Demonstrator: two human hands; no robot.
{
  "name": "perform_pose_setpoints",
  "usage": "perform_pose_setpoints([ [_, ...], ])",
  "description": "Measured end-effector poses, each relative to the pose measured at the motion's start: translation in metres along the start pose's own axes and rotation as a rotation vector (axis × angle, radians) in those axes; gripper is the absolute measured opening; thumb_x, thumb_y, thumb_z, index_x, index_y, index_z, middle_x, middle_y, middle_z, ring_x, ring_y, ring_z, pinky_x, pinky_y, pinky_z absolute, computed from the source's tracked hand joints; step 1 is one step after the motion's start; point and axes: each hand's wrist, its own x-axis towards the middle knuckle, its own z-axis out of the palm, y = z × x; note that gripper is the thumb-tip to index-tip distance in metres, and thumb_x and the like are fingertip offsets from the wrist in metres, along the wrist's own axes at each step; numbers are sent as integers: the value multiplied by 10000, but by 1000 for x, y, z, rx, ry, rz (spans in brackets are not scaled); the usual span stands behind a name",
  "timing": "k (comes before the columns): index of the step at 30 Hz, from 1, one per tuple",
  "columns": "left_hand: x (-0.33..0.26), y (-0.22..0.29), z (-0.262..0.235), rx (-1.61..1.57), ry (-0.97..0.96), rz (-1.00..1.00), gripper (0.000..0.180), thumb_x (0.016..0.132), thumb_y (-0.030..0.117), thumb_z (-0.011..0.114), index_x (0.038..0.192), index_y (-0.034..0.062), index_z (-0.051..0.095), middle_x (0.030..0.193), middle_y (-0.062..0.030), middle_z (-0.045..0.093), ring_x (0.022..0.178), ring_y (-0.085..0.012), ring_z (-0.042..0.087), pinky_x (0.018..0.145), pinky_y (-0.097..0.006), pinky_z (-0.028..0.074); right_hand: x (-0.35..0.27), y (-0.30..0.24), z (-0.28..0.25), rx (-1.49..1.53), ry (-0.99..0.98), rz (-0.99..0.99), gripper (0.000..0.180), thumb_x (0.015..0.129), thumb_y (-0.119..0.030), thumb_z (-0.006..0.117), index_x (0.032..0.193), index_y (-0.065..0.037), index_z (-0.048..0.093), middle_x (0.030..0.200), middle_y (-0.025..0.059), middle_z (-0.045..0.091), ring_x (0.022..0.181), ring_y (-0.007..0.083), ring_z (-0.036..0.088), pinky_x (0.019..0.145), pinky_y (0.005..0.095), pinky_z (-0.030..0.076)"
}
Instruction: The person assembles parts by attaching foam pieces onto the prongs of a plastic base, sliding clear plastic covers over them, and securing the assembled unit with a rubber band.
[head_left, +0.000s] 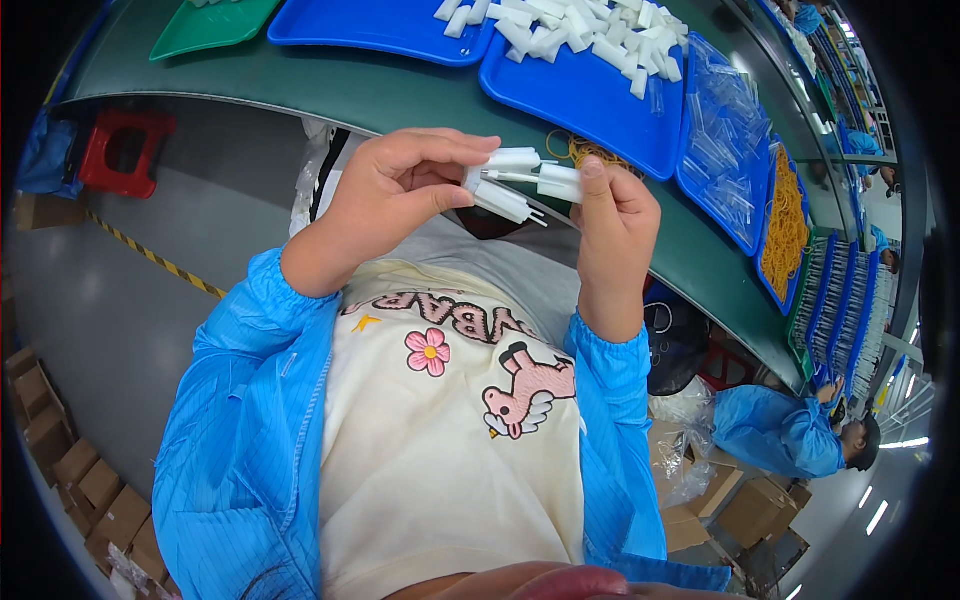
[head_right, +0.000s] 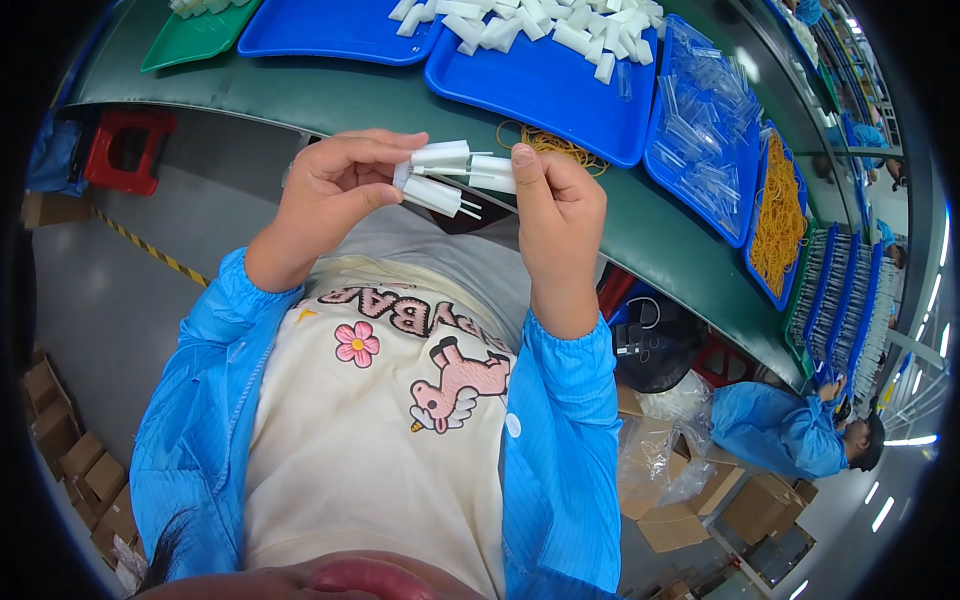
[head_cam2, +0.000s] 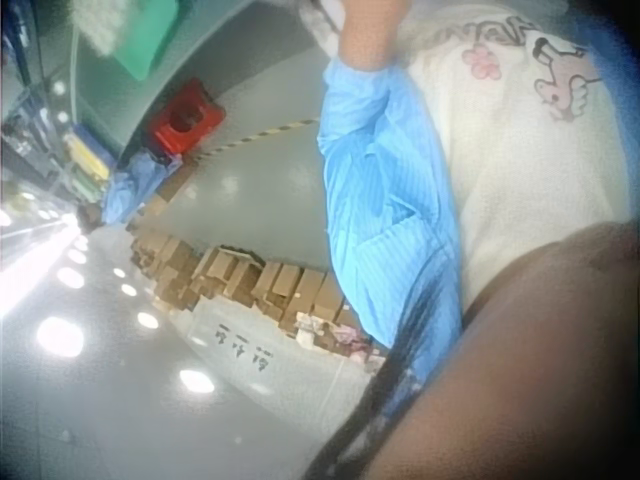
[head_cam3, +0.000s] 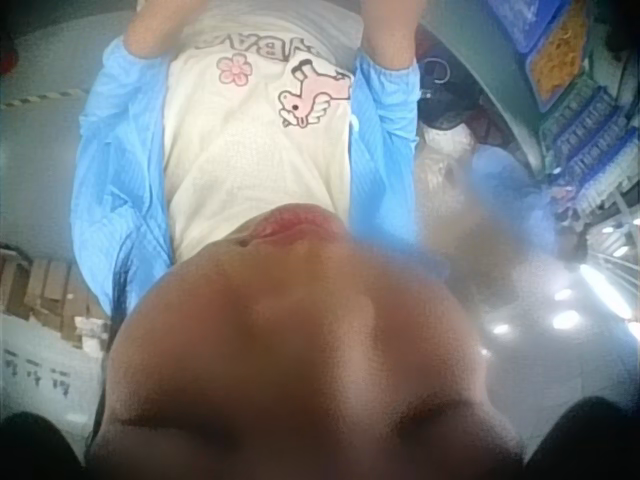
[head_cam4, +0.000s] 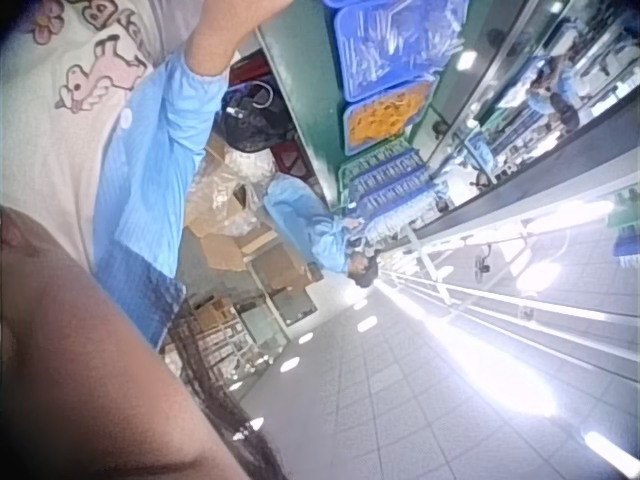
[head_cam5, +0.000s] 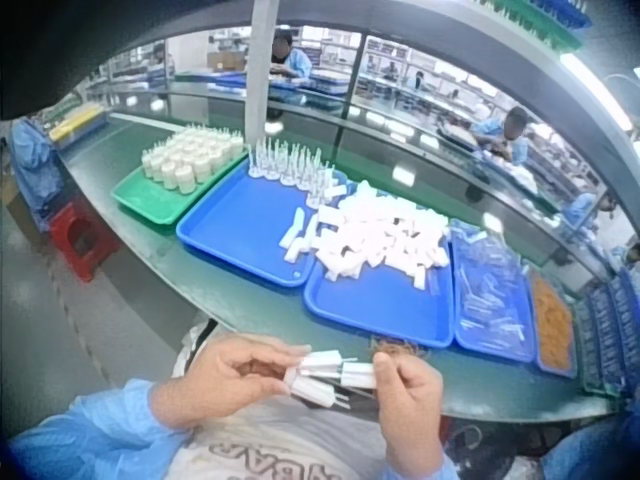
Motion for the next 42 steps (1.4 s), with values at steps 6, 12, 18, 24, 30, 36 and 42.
perform_pose_setpoints([
  [6, 0, 9, 5, 130, 2, -115, 467, 804, -93, 657, 1257, 10, 608, 1227, -146, 633, 1002, -188, 652, 876, -307, 549, -5, 0, 12, 52, 5, 31, 312, 972, -223, 615, 741, -15, 641, 667, -31, 499, 599, 50, 378, 535, 232, 297],
  [12, 2, 9, 4, 269, -49, -50, 472, 781, -78, 686, 1238, 25, 629, 1145, -124, 657, 993, -207, 664, 860, -316, 562, -5, 1, 16, -26, -43, -67, 264, 928, -155, 660, 734, 22, 633, 657, -2, 458, 621, 81, 382, 552, 268, 293],
  [18, 3, 9, 9, 380, -36, 34, 499, 749, -78, 719, 1229, 37, 641, 1219, -143, 606, 987, -226, 666, 865, -323, 569, -8, 3, 28, -231, -8, -237, 184, 886, -152, 699, 803, 12, 701, 694, 47, 506, 657, 148, 449, 584, 306, 351],
  [24, 4, 6, 6, 328, -54, 91, 409, 777, -108, 673, 1172, -4, 641, 1235, -145, 571, 1075, -227, 622, 857, -314, 560, 6, -7, 9, -290, -28, -291, 180, 899, -165, 678, 839, 3, 704, 778, 82, 600, 738, 193, 548, 656, 312, 420],
  [30, 2, -2, -15, -128, 90, -6, 288, 870, -45, 606, 1153, 9, 598, 1297, -134, 533, 1078, -180, 591, 846, -277, 545, 80, -4, -118, -987, 333, -625, 240, 853, -86, 665, 1087, -34, 668, 1054, 154, 674, 975, 327, 637, 865, 390, 489],
  [36, 2, -4, -23, -467, 88, -163, 241, 946, 61, 556, 1187, 55, 539, 1339, -154, 537, 1053, -176, 617, 804, -262, 569, 113, 10, -164, -1153, 97, -408, 379, 761, -78, 740, 1129, -38, 658, 1100, 160, 670, 981, 348, 635, 863, 407, 501],
  [42, 1, 6, -8, -365, 80, -257, 314, 951, 79, 555, 1263, 45, 531, 1320, -156, 566, 953, -200, 673, 769, -258, 579, 116, 13, -144, -1388, 41, -473, 334, 718, -63, 761, 1037, -30, 668, 973, 171, 651, 914, 366, 617, 805, 430, 510],
])
